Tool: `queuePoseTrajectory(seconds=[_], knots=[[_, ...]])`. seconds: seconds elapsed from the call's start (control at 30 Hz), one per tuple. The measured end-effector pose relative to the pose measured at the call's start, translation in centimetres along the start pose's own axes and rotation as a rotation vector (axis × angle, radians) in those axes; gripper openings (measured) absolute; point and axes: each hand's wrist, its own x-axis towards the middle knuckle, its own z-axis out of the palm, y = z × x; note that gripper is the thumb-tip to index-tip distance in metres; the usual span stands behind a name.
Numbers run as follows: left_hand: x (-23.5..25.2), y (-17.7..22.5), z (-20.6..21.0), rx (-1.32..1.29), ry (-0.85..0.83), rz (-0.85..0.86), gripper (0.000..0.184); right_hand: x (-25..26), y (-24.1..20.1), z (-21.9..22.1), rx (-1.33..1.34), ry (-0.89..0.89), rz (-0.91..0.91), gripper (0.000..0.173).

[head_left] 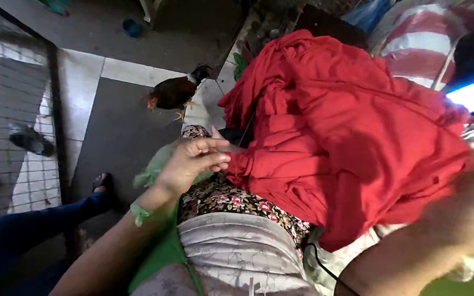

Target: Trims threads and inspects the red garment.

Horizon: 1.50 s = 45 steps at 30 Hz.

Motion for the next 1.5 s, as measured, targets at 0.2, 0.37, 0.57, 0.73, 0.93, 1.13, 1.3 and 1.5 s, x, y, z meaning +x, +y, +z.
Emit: queuePoseTrajectory(seconds=[0.2,0.37,0.57,0.73,0.93,1.13,1.3,1.5], knots=[[0.1,-0.7,2.9,0.338,-0.186,0.005,0.01,-7.4,0.7,10.9,0.133,-0.784,-0.042,0.009],[0.5,-2.2,4.3,0.636,-0.181,0.285,0.018,-8.3,0.9,11.8,0.149,-0.755,0.022,0.007],[0.4,-1.4,3.6,0.631,-0.254,0.182,0.016,-8.3,0.7,11.6,0.101,-0.938,0.126,0.027],[0.1,-1.3,3.4,0.491,-0.247,0.075,0.014,-7.7,-0.2,11.3,-0.03,-0.954,0.09,0.028],[-1.0,0.2,3.2,0.269,-0.406,-0.104,0.015,-9.3,1.0,12.2,-0.048,-0.784,-0.172,0.015],[-1.7,1.5,7.1,-0.13,-0.701,-0.326,0.025,-6.8,-0.9,11.6,0.256,-0.595,0.013,0.005],[-1.5,2.1,10.6,-0.5,-0.412,-0.377,0.015,-5.2,-2.4,10.4,0.262,-0.51,0.006,0.005],[0.2,0.7,10.6,-0.296,-0.218,-0.158,0.019,-6.0,-1.8,9.7,0.29,-0.485,0.017,0.005]])
